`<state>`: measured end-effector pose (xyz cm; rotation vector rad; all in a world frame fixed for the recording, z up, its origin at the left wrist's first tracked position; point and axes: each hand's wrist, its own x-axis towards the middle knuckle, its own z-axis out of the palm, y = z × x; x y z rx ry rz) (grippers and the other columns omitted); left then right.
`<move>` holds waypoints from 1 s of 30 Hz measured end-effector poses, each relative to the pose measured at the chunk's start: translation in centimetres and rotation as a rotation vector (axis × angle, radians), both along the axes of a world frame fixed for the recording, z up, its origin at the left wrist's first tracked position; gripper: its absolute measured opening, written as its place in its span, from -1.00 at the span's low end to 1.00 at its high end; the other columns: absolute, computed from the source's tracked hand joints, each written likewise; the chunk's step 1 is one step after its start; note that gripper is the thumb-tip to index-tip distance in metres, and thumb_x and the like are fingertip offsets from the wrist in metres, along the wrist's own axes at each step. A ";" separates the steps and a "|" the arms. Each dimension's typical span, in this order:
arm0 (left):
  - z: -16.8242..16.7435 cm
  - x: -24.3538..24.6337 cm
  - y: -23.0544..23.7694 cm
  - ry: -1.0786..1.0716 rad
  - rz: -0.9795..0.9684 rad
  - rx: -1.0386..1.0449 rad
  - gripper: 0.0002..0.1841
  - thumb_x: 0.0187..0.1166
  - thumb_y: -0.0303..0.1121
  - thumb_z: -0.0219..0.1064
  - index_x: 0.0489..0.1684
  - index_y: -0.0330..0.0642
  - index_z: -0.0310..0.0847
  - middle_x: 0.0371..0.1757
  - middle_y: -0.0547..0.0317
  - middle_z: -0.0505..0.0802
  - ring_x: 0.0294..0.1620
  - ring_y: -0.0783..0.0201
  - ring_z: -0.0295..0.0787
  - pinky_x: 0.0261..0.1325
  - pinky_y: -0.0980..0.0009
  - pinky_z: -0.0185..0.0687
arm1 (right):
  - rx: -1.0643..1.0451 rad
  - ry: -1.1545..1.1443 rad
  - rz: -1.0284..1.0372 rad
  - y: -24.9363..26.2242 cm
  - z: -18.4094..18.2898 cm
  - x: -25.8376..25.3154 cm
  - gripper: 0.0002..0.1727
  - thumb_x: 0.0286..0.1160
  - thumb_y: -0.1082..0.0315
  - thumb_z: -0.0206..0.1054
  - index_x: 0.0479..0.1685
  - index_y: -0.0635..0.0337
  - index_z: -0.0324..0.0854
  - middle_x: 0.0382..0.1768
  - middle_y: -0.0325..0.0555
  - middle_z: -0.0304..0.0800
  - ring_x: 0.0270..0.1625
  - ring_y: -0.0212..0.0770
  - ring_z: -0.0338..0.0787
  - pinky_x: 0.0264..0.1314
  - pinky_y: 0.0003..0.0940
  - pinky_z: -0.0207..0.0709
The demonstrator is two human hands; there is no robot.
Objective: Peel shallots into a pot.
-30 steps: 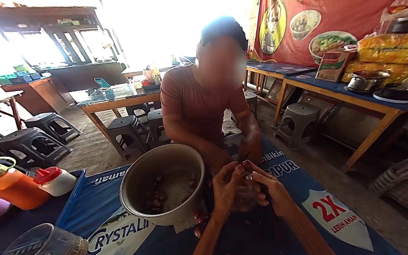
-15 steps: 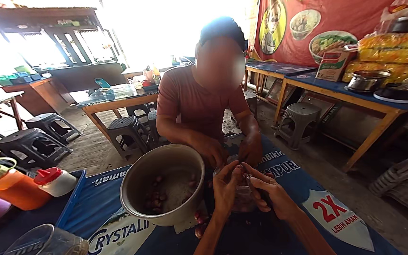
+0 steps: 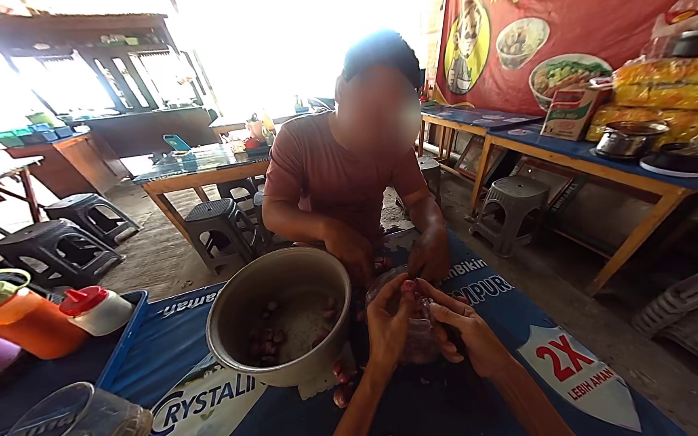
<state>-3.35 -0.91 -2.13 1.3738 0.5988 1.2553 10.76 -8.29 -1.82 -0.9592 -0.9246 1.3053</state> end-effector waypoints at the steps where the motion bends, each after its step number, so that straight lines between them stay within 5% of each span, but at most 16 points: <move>1: 0.0 -0.1 0.1 0.018 0.001 0.003 -0.68 0.64 -0.55 0.28 0.31 -0.51 0.62 0.03 0.00 0.88 -0.07 0.40 0.85 0.09 0.50 0.77 | 0.017 -0.025 0.001 -0.1 0.0 0.0 -0.41 0.78 0.33 -0.04 0.82 0.00 0.22 -0.60 -0.30 0.48 -0.77 -0.46 0.41 -0.79 -0.60 0.35; 5: 0.2 -0.2 0.2 0.086 0.016 -0.006 -0.72 0.64 -0.52 0.30 0.22 -0.48 0.68 -0.04 0.05 0.90 -0.10 0.47 0.84 0.06 0.54 0.75 | 0.088 -0.119 0.003 -0.1 -0.3 0.1 -0.38 0.72 0.39 0.03 0.82 0.02 0.23 -0.54 -0.31 0.58 -0.76 -0.47 0.44 -0.78 -0.60 0.38; 7: 0.1 -0.3 0.2 0.115 0.013 0.000 -0.72 0.63 -0.53 0.30 0.22 -0.48 0.68 -0.02 0.02 0.90 -0.10 0.45 0.85 0.07 0.53 0.76 | 0.111 -0.172 0.010 -0.1 -0.4 0.1 -0.37 0.71 0.41 0.06 0.82 0.01 0.22 -0.19 -0.27 0.76 -0.72 -0.50 0.47 -0.77 -0.63 0.42; 11: 0.1 -0.5 0.5 0.215 0.019 0.072 -0.67 0.58 -0.51 0.32 0.26 -0.44 0.70 0.10 -0.03 0.82 -0.06 0.41 0.81 0.05 0.54 0.75 | 0.133 -0.252 0.011 0.0 -0.5 0.3 -0.35 0.72 0.42 0.10 0.83 0.02 0.20 0.28 -0.21 0.73 -0.67 -0.52 0.49 -0.74 -0.63 0.42; 20: 0.0 -0.3 0.1 0.328 0.152 0.246 -0.68 0.54 -0.50 0.34 0.21 -0.42 0.74 0.09 -0.12 0.80 -0.02 0.38 0.79 0.07 0.56 0.71 | 0.125 -0.316 -0.050 -0.2 -0.4 -0.3 -0.41 0.75 0.39 0.06 0.80 0.06 0.27 0.13 -0.26 0.78 -0.72 -0.55 0.44 -0.78 -0.64 0.38; 25: -0.2 -0.2 -0.2 0.367 0.200 0.301 -0.69 0.57 -0.47 0.35 0.21 -0.42 0.75 0.06 -0.16 0.80 0.00 0.30 0.82 0.10 0.49 0.75 | 0.094 -0.271 -0.069 -0.1 -0.5 -0.3 -0.43 0.76 0.39 -0.02 0.78 0.10 0.29 -0.51 -0.35 0.61 -0.77 -0.49 0.41 -0.80 -0.60 0.37; 30: 0.0 -0.1 -0.3 0.390 0.232 0.351 -0.66 0.49 -0.50 0.39 0.20 -0.45 0.75 0.08 -0.21 0.78 0.02 0.28 0.81 0.11 0.50 0.74 | 0.072 -0.200 0.007 -0.4 -0.1 -0.2 -0.36 0.75 0.37 -0.01 0.85 0.03 0.14 -0.44 -0.34 0.65 -0.76 -0.49 0.44 -0.79 -0.62 0.40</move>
